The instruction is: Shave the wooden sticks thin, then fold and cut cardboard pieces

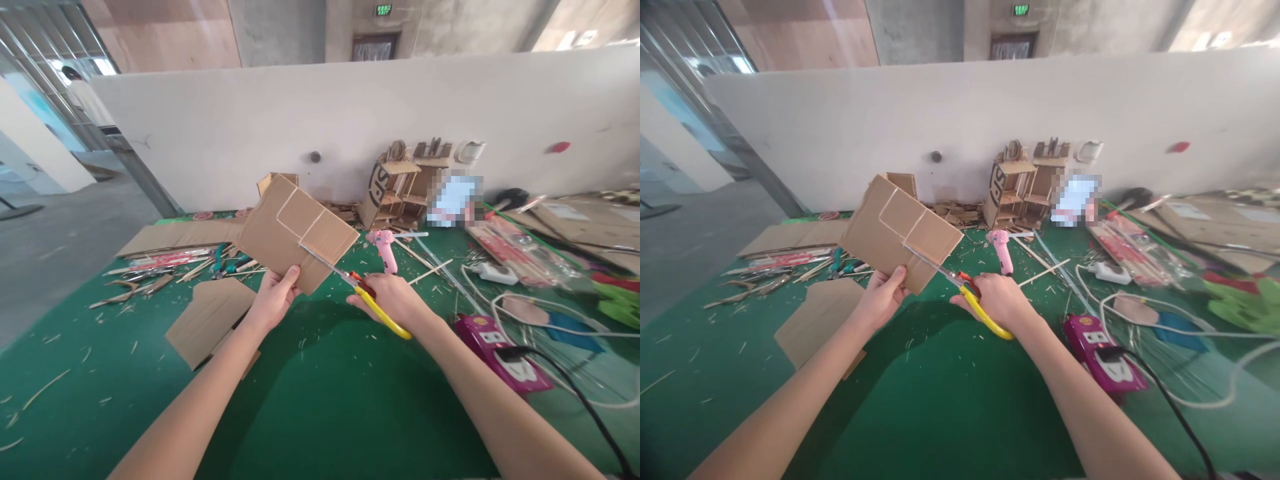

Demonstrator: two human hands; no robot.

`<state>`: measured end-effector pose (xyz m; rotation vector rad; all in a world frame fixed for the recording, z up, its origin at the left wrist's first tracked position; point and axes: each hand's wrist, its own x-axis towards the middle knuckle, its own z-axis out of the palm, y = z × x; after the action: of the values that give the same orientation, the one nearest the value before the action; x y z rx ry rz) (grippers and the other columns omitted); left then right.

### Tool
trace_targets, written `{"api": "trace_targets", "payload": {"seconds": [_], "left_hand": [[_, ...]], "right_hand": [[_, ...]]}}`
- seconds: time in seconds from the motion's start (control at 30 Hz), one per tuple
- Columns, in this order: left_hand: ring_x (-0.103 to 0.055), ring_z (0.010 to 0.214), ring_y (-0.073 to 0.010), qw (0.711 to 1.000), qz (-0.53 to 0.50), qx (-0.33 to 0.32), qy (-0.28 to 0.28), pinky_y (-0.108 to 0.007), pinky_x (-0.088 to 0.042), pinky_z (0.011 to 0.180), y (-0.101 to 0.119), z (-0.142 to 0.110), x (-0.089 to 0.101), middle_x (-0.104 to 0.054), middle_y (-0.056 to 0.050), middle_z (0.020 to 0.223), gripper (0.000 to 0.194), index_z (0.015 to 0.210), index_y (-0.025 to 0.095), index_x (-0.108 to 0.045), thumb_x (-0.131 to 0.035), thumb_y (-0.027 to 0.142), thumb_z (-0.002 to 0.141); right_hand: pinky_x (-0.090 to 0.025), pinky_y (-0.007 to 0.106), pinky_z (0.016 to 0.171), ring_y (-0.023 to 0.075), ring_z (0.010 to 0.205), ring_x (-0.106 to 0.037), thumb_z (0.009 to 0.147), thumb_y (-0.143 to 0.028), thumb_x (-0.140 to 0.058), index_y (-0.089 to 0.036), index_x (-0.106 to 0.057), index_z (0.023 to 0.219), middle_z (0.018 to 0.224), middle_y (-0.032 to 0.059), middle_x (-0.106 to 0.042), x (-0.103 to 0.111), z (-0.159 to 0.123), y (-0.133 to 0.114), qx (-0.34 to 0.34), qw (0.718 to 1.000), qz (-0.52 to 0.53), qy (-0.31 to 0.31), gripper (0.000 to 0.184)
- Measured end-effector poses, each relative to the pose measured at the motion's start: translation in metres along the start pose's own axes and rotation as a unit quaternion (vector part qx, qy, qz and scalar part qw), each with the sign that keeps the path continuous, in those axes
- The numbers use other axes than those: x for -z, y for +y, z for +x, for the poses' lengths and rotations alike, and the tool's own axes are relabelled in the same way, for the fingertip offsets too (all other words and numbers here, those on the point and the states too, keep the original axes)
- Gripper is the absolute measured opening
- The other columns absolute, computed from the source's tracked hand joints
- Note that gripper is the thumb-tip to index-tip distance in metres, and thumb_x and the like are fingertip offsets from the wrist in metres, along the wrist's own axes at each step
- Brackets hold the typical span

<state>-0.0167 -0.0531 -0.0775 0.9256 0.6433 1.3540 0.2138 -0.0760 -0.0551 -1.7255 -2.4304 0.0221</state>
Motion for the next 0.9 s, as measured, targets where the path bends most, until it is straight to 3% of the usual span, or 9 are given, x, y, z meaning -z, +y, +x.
{"api": "trace_targets", "payload": {"seconds": [0.13, 0.47, 0.63, 0.9], "left_hand": [[-0.069, 0.087, -0.0147, 1.0, -0.003, 0.0, -0.002, -0.022, -0.057, 0.066, 0.0, 0.0, 0.001, -0.072, -0.002, 0.105, 0.031, 0.112, 0.023, -0.061, -0.068, 0.025, 0.081], [-0.068, 0.093, -0.0167, 1.0, -0.021, 0.01, 0.003, -0.027, -0.058, 0.074, 0.002, -0.001, 0.001, -0.072, -0.003, 0.107, 0.032, 0.111, 0.023, -0.061, -0.07, 0.025, 0.08], [-0.069, 0.081, -0.0144, 0.999, -0.021, 0.022, 0.026, -0.021, -0.056, 0.061, 0.007, -0.001, -0.003, -0.073, -0.001, 0.1, 0.029, 0.103, 0.021, -0.063, -0.073, 0.024, 0.076], [-0.068, 0.095, -0.0155, 0.988, -0.102, -0.066, 0.097, -0.032, -0.052, 0.094, 0.026, 0.009, 0.008, -0.072, -0.003, 0.105, 0.03, 0.107, 0.02, -0.062, -0.071, 0.024, 0.078]], "right_hand": [[-0.037, 0.03, 0.056, 0.0216, 0.067, -0.062, 0.084, -0.074, -0.028, -0.022, -0.053, 0.068, 0.074, 0.0072, -0.065, 0.0, 0.0, 0.0, 0.002, 1.0, 0.001, -0.001, 0.06], [-0.038, 0.03, 0.058, 0.0212, 0.067, -0.062, 0.083, -0.074, -0.031, -0.021, -0.053, 0.066, 0.072, 0.0067, -0.065, -0.003, 0.001, 0.001, 0.008, 1.0, -0.002, 0.013, 0.06], [-0.035, 0.03, 0.057, 0.0198, 0.064, -0.06, 0.083, -0.073, -0.032, -0.021, -0.052, 0.065, 0.071, 0.0059, -0.064, -0.006, 0.002, 0.001, 0.014, 1.0, 0.006, 0.02, 0.059], [-0.028, 0.028, 0.052, 0.0156, 0.057, -0.052, 0.08, -0.071, -0.043, -0.022, -0.045, 0.062, 0.066, 0.0023, -0.058, -0.011, 0.004, -0.003, 0.018, 0.999, 0.032, 0.026, 0.052]]}}
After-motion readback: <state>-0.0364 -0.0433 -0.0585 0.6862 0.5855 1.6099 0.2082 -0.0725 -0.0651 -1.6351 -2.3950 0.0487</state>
